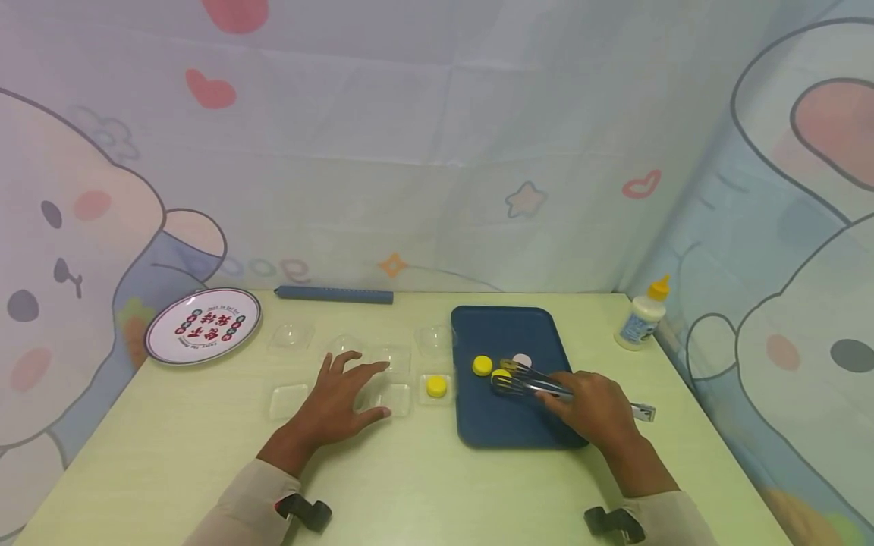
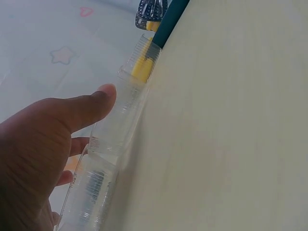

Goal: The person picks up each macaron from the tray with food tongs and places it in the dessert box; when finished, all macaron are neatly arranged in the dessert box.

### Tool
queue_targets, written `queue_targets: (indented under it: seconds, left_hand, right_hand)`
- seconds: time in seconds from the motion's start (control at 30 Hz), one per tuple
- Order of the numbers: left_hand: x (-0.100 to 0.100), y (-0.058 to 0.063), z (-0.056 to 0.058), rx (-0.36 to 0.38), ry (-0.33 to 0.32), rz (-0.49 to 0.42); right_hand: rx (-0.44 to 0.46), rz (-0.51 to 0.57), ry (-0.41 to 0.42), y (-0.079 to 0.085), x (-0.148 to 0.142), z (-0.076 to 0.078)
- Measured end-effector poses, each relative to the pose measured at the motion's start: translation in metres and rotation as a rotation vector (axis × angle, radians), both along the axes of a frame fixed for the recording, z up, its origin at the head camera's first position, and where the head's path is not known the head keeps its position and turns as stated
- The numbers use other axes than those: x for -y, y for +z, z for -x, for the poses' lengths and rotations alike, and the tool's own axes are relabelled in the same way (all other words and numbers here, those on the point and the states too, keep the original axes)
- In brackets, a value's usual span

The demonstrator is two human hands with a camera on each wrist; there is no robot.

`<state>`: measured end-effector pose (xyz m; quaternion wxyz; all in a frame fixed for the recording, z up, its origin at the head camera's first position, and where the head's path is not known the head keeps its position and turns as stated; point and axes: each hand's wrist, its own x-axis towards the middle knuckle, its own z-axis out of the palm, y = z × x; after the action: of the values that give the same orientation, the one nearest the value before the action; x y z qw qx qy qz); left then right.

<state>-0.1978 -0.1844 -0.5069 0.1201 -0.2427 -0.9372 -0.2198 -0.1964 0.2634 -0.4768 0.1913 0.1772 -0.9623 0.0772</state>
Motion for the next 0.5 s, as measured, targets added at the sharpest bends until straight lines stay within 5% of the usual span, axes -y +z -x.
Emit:
queue_targets:
  seconds: [0.5]
  left_hand:
    - [0.0023,-0.0019,0.0009,-0.032,-0.012,-0.002]
  right_hand:
    - [-0.191,0.032,0.101,-0.0046,0.0043,0.0059]
